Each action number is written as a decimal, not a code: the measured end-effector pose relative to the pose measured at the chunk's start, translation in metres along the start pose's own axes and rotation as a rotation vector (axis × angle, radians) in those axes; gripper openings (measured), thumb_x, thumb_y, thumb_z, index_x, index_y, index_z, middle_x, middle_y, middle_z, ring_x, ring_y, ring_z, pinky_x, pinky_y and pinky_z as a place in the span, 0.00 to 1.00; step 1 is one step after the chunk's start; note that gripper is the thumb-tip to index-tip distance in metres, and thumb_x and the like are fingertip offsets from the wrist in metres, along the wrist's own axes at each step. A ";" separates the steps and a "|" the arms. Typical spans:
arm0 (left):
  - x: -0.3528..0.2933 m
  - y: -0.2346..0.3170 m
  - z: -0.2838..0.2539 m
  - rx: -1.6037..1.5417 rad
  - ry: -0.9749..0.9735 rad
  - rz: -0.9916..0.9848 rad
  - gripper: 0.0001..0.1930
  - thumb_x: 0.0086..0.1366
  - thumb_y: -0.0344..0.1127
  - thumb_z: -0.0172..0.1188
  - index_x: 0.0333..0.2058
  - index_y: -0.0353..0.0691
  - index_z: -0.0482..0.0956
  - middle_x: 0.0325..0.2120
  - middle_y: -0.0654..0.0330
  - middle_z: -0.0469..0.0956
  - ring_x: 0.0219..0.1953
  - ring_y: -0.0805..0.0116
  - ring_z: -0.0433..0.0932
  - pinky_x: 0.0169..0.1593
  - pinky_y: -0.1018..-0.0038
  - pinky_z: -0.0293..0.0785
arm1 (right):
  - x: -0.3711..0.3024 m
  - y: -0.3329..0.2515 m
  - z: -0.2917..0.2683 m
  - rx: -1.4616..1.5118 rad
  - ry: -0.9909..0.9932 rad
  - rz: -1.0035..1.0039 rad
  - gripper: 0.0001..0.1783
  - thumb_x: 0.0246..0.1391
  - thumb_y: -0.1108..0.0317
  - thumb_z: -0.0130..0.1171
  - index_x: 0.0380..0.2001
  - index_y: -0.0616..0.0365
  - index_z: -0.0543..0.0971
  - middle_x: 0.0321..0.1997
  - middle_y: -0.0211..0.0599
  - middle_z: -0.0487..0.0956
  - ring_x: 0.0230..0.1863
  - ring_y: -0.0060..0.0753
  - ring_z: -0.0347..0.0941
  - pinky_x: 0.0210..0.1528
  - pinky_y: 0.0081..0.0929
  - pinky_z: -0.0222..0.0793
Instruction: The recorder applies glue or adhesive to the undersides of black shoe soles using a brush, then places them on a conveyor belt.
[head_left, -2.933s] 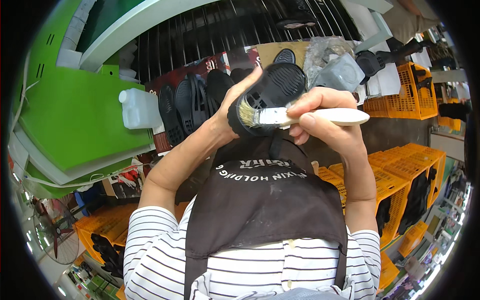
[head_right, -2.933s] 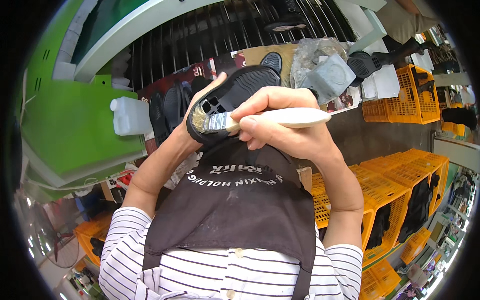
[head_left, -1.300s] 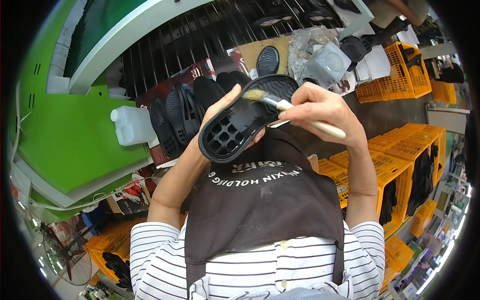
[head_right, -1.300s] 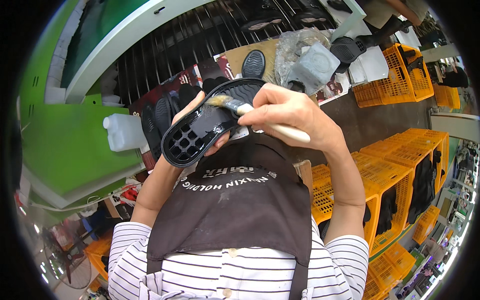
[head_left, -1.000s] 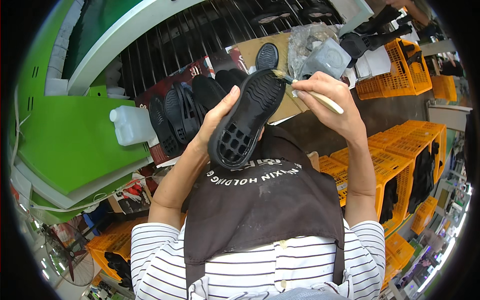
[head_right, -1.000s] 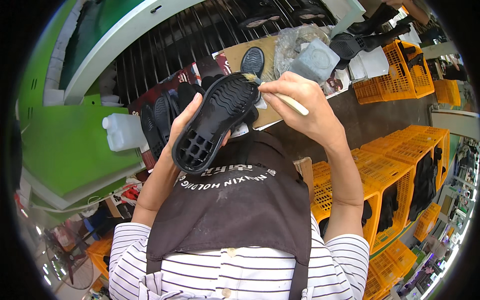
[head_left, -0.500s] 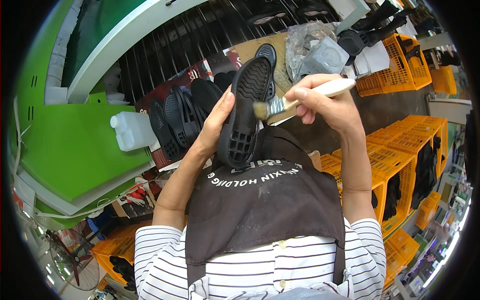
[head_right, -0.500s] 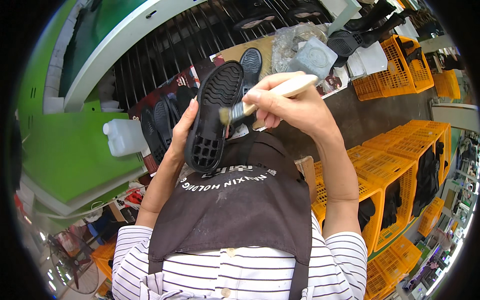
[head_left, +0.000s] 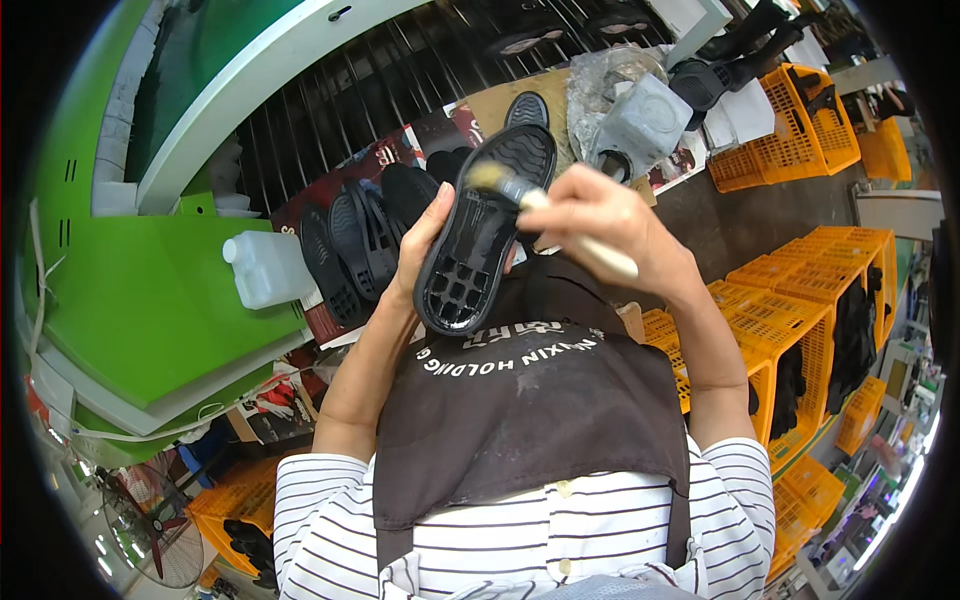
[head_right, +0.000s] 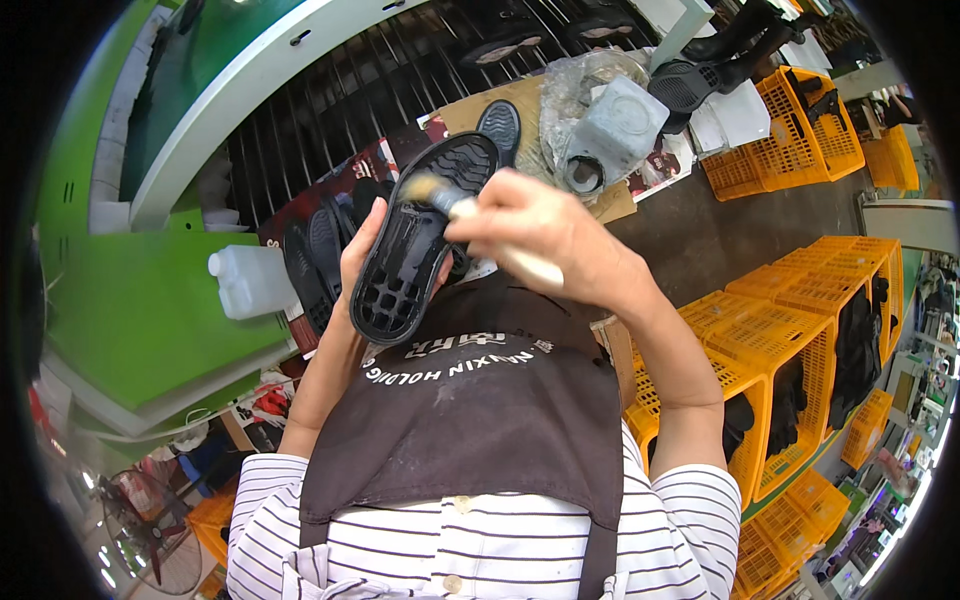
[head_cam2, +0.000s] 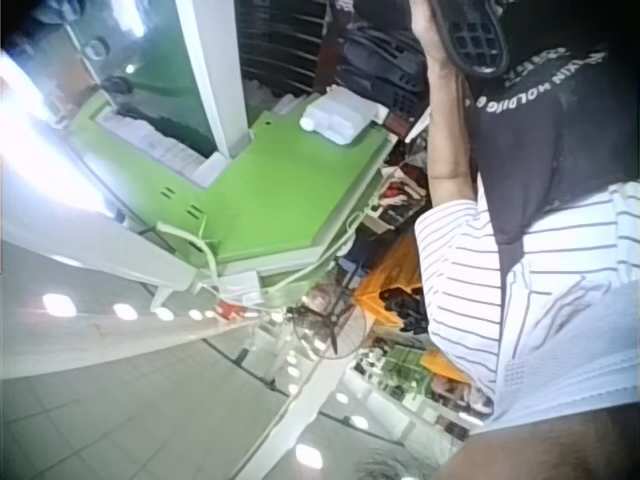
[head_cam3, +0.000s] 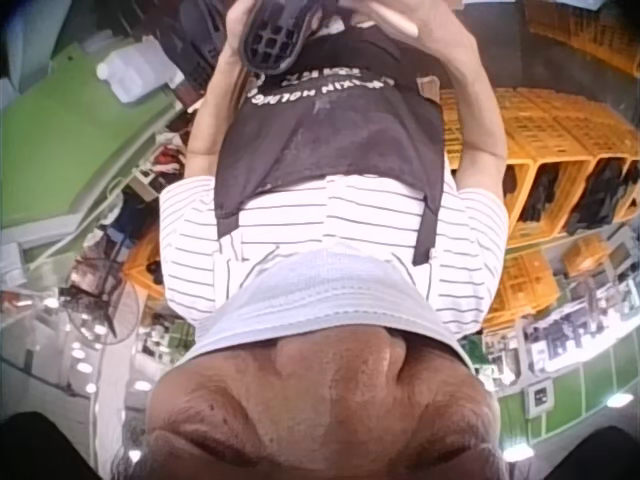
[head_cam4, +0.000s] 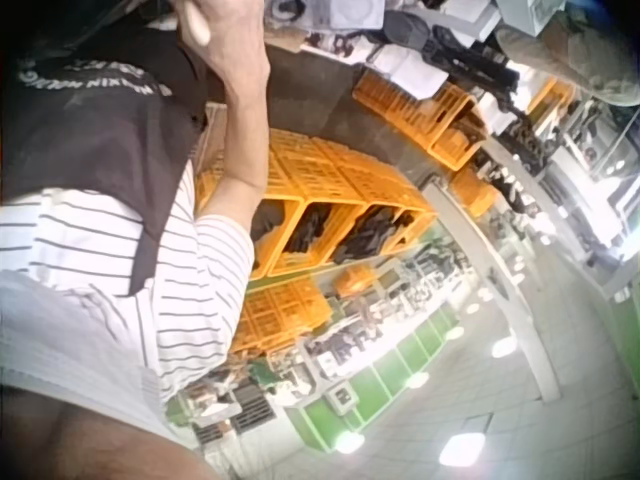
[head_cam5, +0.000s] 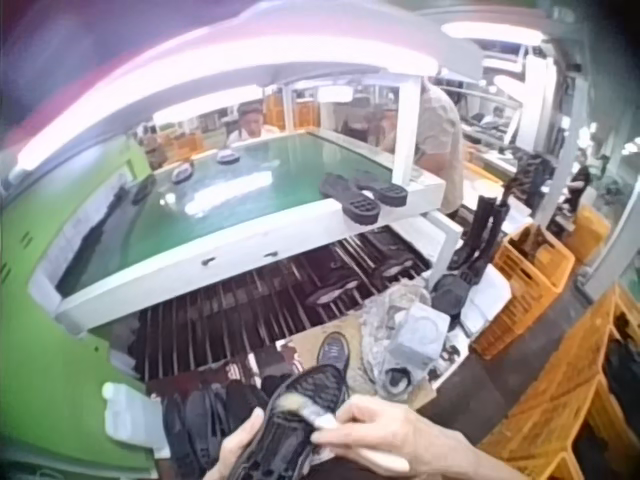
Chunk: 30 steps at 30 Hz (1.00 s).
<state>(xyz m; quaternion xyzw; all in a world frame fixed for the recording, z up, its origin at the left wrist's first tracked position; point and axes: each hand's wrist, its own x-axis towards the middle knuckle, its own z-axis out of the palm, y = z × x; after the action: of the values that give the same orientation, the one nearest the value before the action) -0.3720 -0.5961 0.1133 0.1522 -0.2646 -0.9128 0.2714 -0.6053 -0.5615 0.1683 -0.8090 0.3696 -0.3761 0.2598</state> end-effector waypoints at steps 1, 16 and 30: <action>0.000 -0.001 0.007 -0.034 0.051 -0.002 0.33 0.72 0.58 0.30 0.50 0.31 0.72 0.32 0.50 0.78 0.31 0.65 0.78 0.36 0.73 0.76 | 0.000 0.005 0.000 -0.031 0.058 0.071 0.12 0.48 0.75 0.64 0.39 0.54 0.81 0.30 0.37 0.73 0.29 0.36 0.73 0.31 0.28 0.70; 0.001 -0.013 0.007 0.220 0.288 0.205 0.30 0.73 0.56 0.31 0.50 0.35 0.71 0.34 0.53 0.79 0.33 0.67 0.79 0.39 0.74 0.77 | 0.008 -0.007 -0.001 0.010 0.146 0.173 0.07 0.50 0.73 0.63 0.35 0.60 0.81 0.26 0.39 0.76 0.27 0.34 0.74 0.28 0.28 0.69; 0.008 -0.015 0.002 0.486 0.235 0.253 0.29 0.71 0.55 0.37 0.60 0.39 0.60 0.42 0.52 0.74 0.36 0.65 0.78 0.41 0.72 0.76 | 0.031 0.007 -0.009 0.607 -0.098 0.688 0.16 0.50 0.59 0.60 0.30 0.63 0.83 0.25 0.33 0.81 0.22 0.16 0.72 0.23 0.15 0.68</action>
<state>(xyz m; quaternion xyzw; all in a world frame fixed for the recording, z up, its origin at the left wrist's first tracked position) -0.3856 -0.5890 0.1050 0.2834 -0.4590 -0.7576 0.3674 -0.6022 -0.5913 0.1815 -0.5434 0.4772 -0.3205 0.6118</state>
